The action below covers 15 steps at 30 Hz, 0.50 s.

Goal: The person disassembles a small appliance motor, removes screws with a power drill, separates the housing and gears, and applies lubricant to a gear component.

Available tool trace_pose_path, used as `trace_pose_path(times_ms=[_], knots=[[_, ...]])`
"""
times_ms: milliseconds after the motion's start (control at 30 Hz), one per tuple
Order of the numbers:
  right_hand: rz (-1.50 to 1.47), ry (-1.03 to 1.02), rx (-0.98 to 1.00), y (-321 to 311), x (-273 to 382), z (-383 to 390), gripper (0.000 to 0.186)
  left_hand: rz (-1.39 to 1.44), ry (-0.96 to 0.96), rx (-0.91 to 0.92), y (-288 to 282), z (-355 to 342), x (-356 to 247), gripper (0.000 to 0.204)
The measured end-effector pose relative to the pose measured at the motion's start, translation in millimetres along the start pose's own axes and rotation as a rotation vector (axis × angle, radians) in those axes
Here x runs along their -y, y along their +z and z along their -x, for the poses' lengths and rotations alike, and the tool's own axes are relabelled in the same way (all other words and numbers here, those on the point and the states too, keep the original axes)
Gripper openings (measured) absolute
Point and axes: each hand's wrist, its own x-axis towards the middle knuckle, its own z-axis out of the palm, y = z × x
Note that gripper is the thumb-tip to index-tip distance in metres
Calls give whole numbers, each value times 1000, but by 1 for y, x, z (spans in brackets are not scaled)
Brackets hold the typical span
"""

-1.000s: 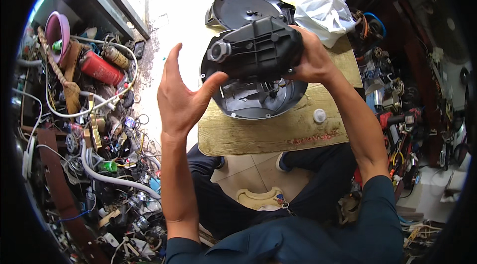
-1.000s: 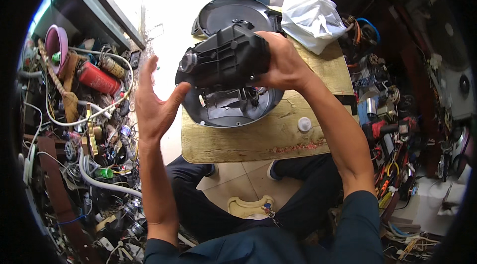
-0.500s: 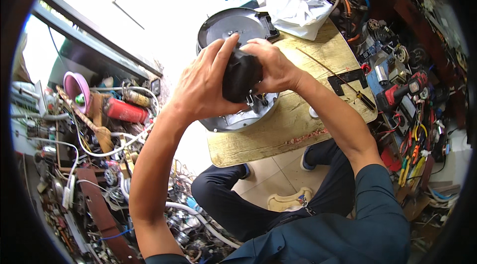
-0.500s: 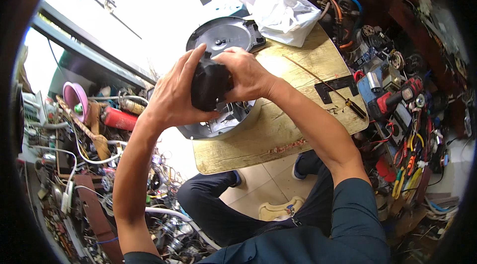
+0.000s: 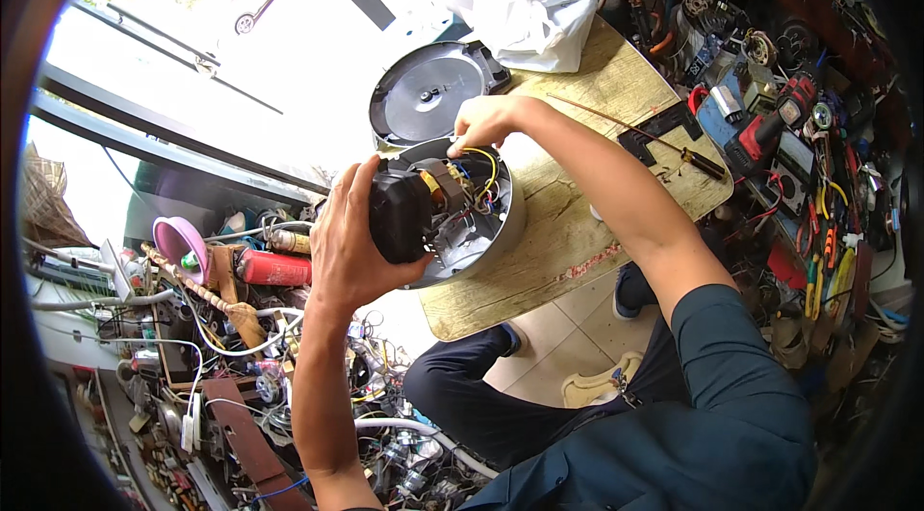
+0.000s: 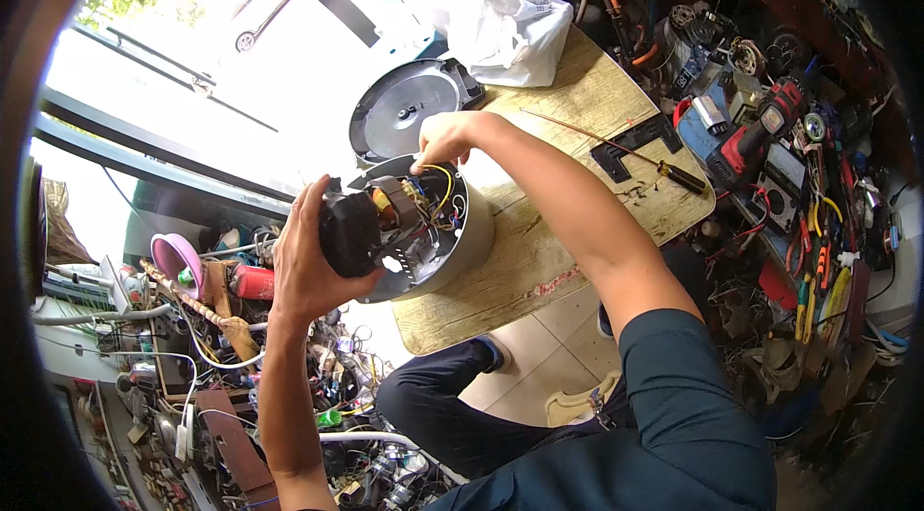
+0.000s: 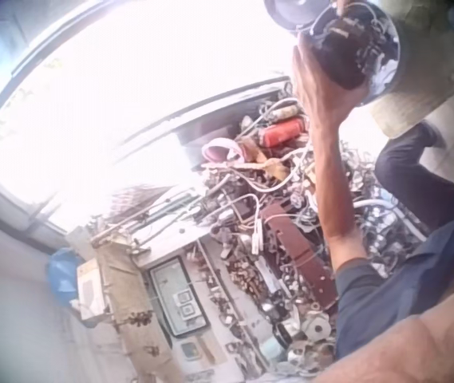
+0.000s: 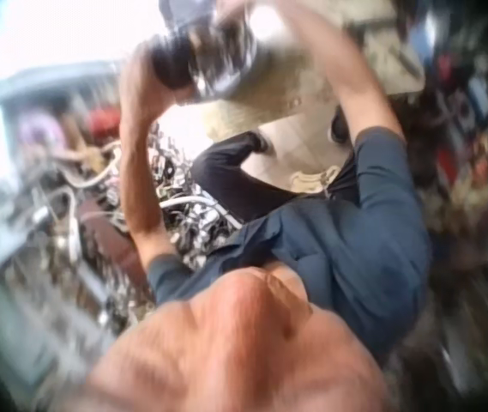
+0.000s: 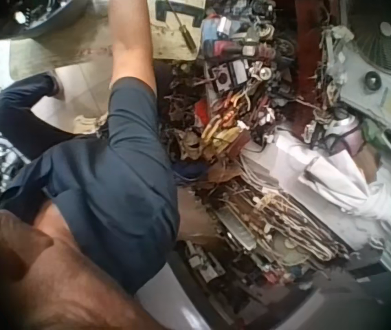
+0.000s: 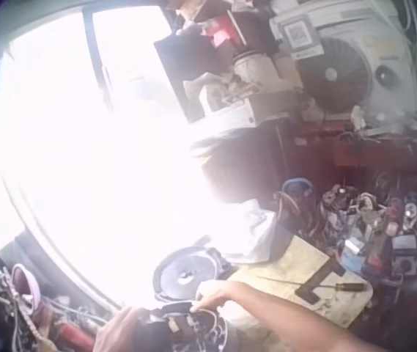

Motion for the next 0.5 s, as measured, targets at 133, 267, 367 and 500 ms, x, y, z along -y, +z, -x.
trace_pose_path(times_ms=[133,267,367,500], knots=[[186,43,41,9,19,-12,42,-42,27,8,-4,5,-4,119],[459,-212,-198,19,-10,-16,34,-62,48,13,-7,0,-13,117],[381,-127,-375,23,3,21,32,-112,102,-61,-7,11,-15,118],[403,-44,-612,32,14,69,21,-135,196,-158,3,20,-21,115]])
